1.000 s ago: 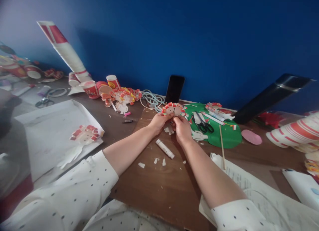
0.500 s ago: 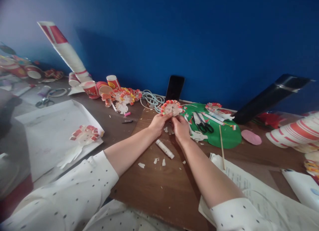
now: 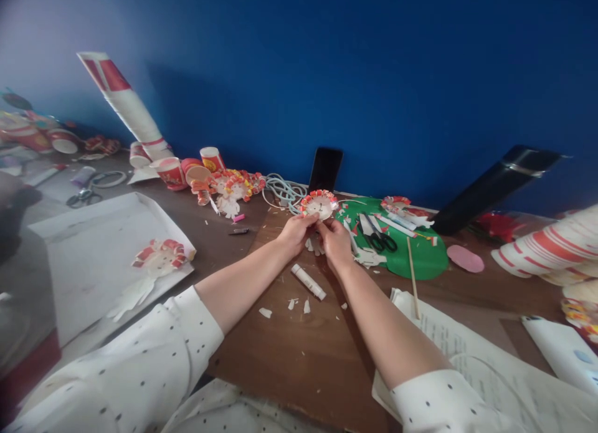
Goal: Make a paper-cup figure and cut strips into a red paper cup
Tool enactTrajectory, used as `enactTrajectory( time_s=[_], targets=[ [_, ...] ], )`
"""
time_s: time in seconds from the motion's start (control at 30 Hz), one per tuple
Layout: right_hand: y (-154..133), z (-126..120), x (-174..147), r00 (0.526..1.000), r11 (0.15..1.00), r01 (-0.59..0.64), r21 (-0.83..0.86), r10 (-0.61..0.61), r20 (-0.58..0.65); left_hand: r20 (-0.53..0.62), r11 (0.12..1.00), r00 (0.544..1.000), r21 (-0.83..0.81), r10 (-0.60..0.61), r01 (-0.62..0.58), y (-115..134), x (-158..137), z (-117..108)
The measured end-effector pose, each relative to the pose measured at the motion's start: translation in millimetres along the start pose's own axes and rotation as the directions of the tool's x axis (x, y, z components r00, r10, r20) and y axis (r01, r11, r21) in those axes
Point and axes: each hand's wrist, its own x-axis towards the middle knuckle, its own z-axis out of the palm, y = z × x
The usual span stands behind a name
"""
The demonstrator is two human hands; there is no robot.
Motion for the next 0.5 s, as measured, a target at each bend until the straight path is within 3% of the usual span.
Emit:
enactTrajectory(
  time_s=[0.17, 0.37, 0.43, 0.5],
  targets=[
    [-2.7, 2.2, -2.0, 0.999, 0.999, -0.026, 0.027, 0.027, -0.038, 0.002, 0.999, 1.0, 0.032, 0.005, -0.005, -0.7, -0.4, -0.2],
    [-12.6, 0.4, -3.4, 0.999, 0.966, 0.015, -0.256, -0.024, -0.033, 0.051, 0.999, 0.999, 0.031, 0.011, -0.012, -0.8, -9.8, 6.0],
    [-15.5, 0.9, -6.1, 0.998, 0.957, 0.02, -0.288, -0.037, -0.055, 0.083, 0.999, 0.996, 0.043, 0.006, -0.01, -0.7, -12.6, 9.0],
    [-16.0, 1.3, -8.4, 0.997, 0.959, 0.037, -0.28, -0.054, -0.055, 0.042, 0.999, 0.999, 0.046, 0.017, -0.019, 0.0, -12.3, 9.8]
  ],
)
